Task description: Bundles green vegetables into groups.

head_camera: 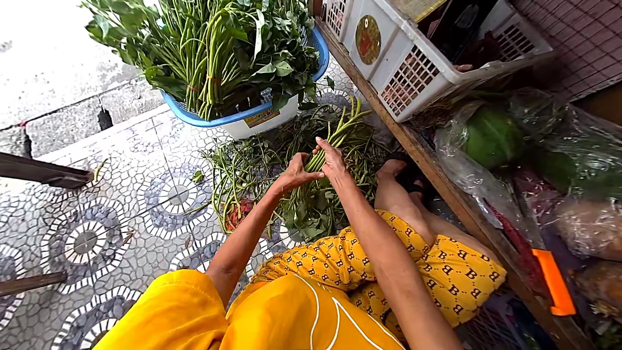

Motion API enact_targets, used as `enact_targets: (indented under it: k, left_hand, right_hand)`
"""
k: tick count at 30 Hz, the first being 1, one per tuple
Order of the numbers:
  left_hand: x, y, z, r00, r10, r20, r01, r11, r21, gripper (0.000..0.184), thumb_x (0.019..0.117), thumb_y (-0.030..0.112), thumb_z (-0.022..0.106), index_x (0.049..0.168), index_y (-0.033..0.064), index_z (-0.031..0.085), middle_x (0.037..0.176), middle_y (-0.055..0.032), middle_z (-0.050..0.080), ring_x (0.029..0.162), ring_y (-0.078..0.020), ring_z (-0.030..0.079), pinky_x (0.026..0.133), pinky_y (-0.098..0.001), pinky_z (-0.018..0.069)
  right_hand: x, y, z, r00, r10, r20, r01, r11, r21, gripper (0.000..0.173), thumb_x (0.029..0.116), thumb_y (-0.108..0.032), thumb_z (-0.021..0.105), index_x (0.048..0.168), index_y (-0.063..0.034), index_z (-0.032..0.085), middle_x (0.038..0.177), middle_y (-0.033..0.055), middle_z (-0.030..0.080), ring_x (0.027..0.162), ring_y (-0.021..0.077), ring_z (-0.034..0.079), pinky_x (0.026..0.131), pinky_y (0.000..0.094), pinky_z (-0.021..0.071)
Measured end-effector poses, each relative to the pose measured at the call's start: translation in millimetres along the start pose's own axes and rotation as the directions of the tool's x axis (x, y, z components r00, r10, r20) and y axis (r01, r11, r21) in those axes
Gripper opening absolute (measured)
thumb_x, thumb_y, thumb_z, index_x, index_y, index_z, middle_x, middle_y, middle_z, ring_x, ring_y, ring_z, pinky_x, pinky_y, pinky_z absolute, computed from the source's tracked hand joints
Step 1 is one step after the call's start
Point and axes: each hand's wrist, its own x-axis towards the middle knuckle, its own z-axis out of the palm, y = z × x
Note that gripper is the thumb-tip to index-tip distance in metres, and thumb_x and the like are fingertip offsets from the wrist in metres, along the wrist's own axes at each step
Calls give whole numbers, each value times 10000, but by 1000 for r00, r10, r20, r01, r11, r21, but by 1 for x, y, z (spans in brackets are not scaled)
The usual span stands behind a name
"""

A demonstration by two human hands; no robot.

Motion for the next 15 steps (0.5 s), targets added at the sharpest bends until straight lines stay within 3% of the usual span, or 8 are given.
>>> enact_targets:
  k: [1, 3, 6, 8, 10, 12, 14, 15]
  left_hand:
    - [10, 2, -6, 996, 77, 38, -74, 996, -58, 905, 841, 343, 831, 1515, 2, 333, 1408, -233, 548, 1244, -314, 591, 1053, -502, 491]
    - [21, 13, -25, 966, 210, 149, -172, 956, -237, 641, 877, 196, 773, 1388, -11, 445, 1127, -135, 679, 982, -165, 682, 910, -356, 570]
    - [40, 37, -57, 889, 322, 326, -183, 901, -392, 139, 949, 142, 640, 1071, 79, 621, 771, 43, 684, 667, -55, 664, 671, -244, 591]
    - [54, 51, -70, 858, 361, 366, -187, 882, -432, 65, 953, 178, 637, 981, 119, 628, 686, 78, 639, 581, -34, 616, 591, -218, 563]
    - [63, 57, -72, 827, 407, 388, -194, 854, -482, 76, 950, 190, 654, 960, 126, 615, 661, 81, 615, 551, -32, 593, 559, -209, 547]
    - [64, 59, -65, 811, 413, 414, -186, 853, -487, 76, 950, 176, 666, 956, 119, 617, 686, 68, 632, 577, -41, 606, 578, -217, 551]
    - [62, 53, -56, 815, 363, 453, -172, 896, -409, 248, 948, 284, 652, 1112, 103, 612, 866, 39, 702, 758, -57, 678, 723, -255, 592]
    - [64, 42, -53, 831, 321, 453, -160, 920, -359, 428, 958, 364, 627, 1277, 82, 581, 1039, -1, 710, 919, -83, 684, 841, -294, 586]
  right_hand:
    - [19, 17, 5, 998, -44, 33, 38, 987, 155, 130, 1006, -61, 621, 1065, 53, 603, 761, 54, 636, 630, 99, 637, 602, 225, 567]
    - [32, 2, 21, 998, 50, 40, -59, 961, 271, 100, 992, -94, 665, 1049, -24, 622, 727, 17, 616, 603, 98, 617, 602, 244, 569]
    - [42, -31, 38, 997, -37, 62, 24, 980, 195, 138, 964, -124, 708, 1047, -24, 663, 784, 27, 690, 709, 108, 676, 711, 272, 586]
    - [52, -47, 40, 987, -124, 101, 112, 987, 115, 252, 930, -179, 757, 1106, -18, 675, 934, 52, 719, 855, 114, 670, 814, 307, 557]
    - [55, -57, 39, 978, -138, 159, 116, 984, 138, 329, 935, -148, 743, 1203, -2, 622, 1001, 80, 732, 910, 134, 692, 849, 318, 566]
    - [52, -56, 34, 979, -132, 155, 99, 974, 203, 231, 971, -93, 685, 1156, -9, 578, 870, 85, 701, 783, 167, 710, 763, 326, 612]
    - [50, -41, 20, 978, -182, 106, 158, 966, 206, 73, 1003, -104, 637, 992, -50, 590, 678, 27, 641, 631, 146, 666, 697, 318, 605]
    - [48, -30, 11, 971, -232, 64, 217, 957, 192, 87, 999, -98, 636, 928, -65, 598, 620, -6, 609, 577, 122, 635, 667, 306, 600]
